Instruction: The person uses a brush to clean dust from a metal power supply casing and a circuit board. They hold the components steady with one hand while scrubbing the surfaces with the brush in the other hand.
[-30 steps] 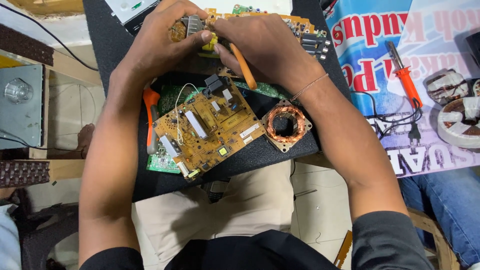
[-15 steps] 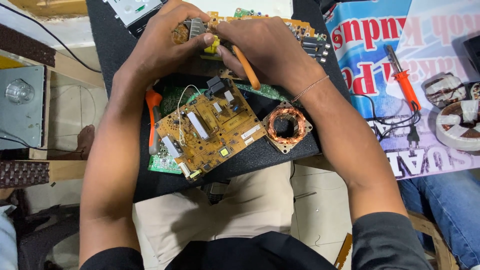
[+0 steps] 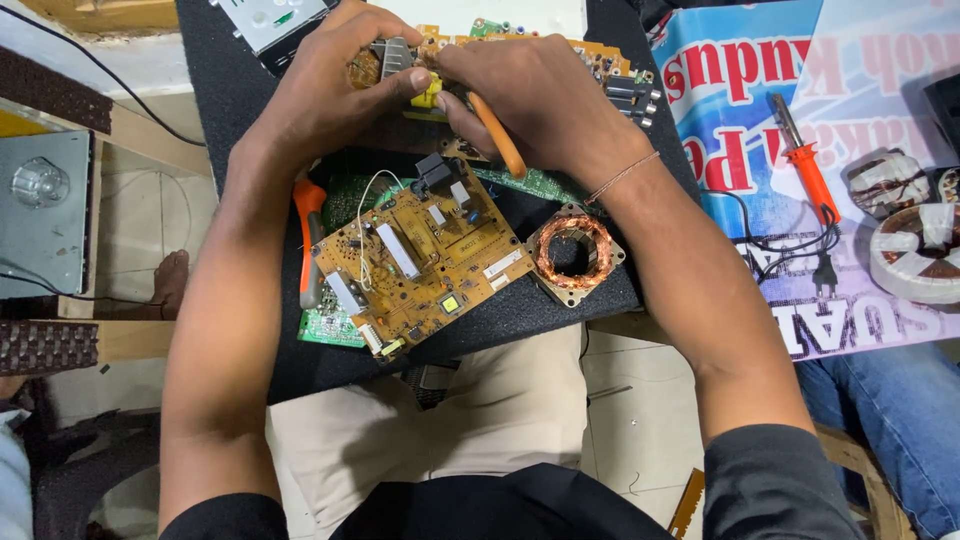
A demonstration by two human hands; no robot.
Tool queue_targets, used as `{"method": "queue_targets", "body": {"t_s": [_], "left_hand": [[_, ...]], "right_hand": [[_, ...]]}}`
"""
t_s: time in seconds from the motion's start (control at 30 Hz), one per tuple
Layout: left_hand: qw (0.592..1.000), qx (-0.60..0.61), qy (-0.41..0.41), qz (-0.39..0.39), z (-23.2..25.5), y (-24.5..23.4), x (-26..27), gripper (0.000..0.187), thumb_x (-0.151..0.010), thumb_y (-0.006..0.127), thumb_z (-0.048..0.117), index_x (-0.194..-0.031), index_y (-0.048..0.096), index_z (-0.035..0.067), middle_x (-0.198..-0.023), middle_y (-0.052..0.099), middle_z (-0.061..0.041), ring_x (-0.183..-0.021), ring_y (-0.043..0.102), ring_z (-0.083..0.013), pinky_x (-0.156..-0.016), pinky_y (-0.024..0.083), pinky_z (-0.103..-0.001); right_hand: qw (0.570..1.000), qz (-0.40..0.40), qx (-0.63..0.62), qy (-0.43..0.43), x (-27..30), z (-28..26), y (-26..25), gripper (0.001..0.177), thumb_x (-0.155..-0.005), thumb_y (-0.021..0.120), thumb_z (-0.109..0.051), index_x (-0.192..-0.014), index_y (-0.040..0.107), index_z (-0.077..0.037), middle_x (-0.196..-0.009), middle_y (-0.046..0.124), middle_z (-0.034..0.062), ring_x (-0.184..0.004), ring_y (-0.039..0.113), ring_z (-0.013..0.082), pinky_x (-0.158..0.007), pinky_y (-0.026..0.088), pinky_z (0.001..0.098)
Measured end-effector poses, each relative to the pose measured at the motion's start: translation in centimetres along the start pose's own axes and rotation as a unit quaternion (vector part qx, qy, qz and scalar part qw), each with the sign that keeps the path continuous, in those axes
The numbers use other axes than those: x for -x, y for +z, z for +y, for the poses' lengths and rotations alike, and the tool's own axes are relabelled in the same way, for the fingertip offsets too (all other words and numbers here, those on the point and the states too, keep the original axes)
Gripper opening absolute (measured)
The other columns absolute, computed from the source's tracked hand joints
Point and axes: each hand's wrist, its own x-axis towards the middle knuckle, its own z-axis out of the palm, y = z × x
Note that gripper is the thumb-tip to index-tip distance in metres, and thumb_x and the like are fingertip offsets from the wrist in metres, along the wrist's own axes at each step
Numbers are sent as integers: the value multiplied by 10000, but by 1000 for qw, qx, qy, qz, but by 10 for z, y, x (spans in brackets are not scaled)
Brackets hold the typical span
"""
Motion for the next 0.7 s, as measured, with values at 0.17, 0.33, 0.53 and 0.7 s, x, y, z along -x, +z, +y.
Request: {"method": "queue_targets", "body": {"t_s": [0.17,0.33,0.53,0.7], "left_hand": [[1000,2,1,-2,1,0,0,357,-1146,653,298,-1350,623,7,-1292,535,-195,-1188,537,-348,-962,431,-440],[1000,2,-1,4,3,-1,0,324,-1138,678,253,-1339,630,3,-1288,546,-189,-1193,548,-342,-987,426,-434],[1000,1,-11,-2,4,-1,0,361,-1144,647,305,-1352,622,12,-1302,538,-195,-1195,539,-357,-963,431,-450],[1000,2,-9,-2,5,-1,0,339,-1145,655,270,-1354,623,6,-1316,531,-202,-1204,532,-354,-960,428,-440]], "right_hand": [[1000,9,-2,-11,-1,0,0,99,-1080,650,-161,-1131,610,-87,-839,664,77,-657,657,319,-438,413,424],[1000,14,6,-11,0,1,1,114,-1084,656,-178,-1113,589,-90,-853,656,87,-668,652,345,-447,399,443],[1000,5,2,-6,0,0,0,115,-1084,648,-186,-1130,606,-90,-861,675,83,-677,666,342,-443,422,444],[1000,6,-1,-6,0,0,0,106,-1074,660,-170,-1122,611,-89,-849,667,77,-665,659,330,-447,421,437]]}}
